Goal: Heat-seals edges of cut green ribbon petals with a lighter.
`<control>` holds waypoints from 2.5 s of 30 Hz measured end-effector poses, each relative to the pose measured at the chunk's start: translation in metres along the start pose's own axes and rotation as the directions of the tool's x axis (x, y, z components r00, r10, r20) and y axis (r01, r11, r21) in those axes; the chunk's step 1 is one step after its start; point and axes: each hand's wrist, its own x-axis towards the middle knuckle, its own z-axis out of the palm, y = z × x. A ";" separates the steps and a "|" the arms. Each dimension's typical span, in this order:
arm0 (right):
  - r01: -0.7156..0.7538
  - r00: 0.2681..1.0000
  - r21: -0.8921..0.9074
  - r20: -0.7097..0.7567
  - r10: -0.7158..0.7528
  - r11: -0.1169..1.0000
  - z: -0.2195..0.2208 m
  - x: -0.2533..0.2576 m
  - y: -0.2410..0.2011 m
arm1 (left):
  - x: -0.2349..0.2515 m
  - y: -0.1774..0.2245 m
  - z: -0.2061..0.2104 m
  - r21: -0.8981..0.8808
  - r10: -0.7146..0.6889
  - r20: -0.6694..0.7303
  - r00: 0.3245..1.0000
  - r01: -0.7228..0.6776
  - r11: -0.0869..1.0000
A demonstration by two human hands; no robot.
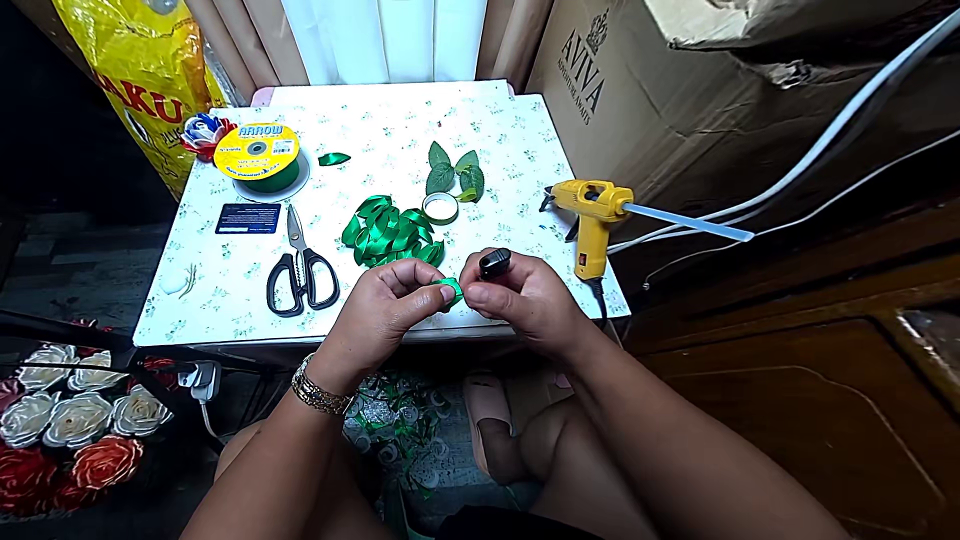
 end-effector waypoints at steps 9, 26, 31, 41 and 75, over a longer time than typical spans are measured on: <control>-0.079 0.990 0.033 -0.118 0.082 0.996 0.006 -0.001 -0.006 | 0.001 -0.002 0.000 -0.026 -0.016 0.021 1.000 0.017 1.000; -0.174 0.939 -0.048 -0.309 0.151 0.984 -0.013 0.007 -0.011 | 0.002 0.000 -0.012 0.051 -0.061 0.007 0.998 0.061 0.997; -0.303 0.891 -0.503 -0.451 0.054 0.810 -0.053 0.012 0.003 | 0.004 0.003 -0.024 0.493 0.037 -0.216 0.976 0.076 0.866; -0.606 0.729 -0.757 -0.404 0.553 0.245 -0.038 0.031 0.011 | 0.022 -0.011 -0.030 0.706 0.181 -0.391 0.903 0.168 0.688; -0.013 0.996 -0.059 -0.090 0.008 0.998 -0.014 0.002 0.004 | 0.004 -0.011 0.005 0.013 0.088 -0.083 0.993 -0.087 0.996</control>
